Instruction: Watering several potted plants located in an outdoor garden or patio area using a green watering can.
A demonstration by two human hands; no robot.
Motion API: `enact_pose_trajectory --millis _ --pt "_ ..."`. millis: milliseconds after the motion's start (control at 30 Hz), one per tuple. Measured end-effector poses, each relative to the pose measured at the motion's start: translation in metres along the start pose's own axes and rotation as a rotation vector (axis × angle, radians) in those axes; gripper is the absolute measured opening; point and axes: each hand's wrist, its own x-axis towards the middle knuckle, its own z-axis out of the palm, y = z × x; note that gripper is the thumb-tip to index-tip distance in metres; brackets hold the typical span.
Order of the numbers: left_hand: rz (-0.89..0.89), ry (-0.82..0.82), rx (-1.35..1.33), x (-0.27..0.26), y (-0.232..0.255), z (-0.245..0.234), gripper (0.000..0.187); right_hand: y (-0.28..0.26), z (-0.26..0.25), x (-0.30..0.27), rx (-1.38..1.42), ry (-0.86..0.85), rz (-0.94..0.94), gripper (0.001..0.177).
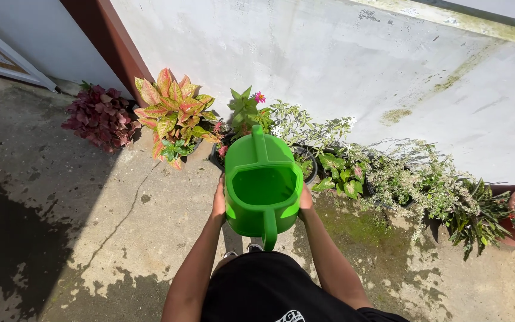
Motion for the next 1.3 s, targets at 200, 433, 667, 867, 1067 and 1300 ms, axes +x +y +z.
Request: enact_pose_trajectory --millis 200,433,667,867,1067,1300 --pt "-0.041 -0.042 -0.079 0.007 -0.017 -0.004 0.067 -0.001 0.001 -0.023 -0.052 0.033 0.187 0.04" --pt "0.178 -0.239 0.218 0.01 0.014 0.018 0.067 -0.002 -0.005 -0.022 0.043 0.024 0.015 0.045" --pt "-0.212 -0.053 -0.01 0.006 0.003 0.005 0.064 0.035 -0.016 -0.029 0.058 0.257 0.05 0.05" --pt "-0.223 -0.122 -0.019 -0.003 0.043 0.031 0.063 0.01 0.003 -0.04 -0.001 0.226 -0.019 0.042" --pt "-0.244 -0.12 0.005 -0.006 0.035 0.008 0.065 0.024 0.017 -0.045 0.046 0.255 -0.029 0.045" --pt "-0.186 -0.132 -0.047 -0.003 0.049 0.004 0.063 0.01 0.038 -0.043 0.023 0.264 0.038 0.05"
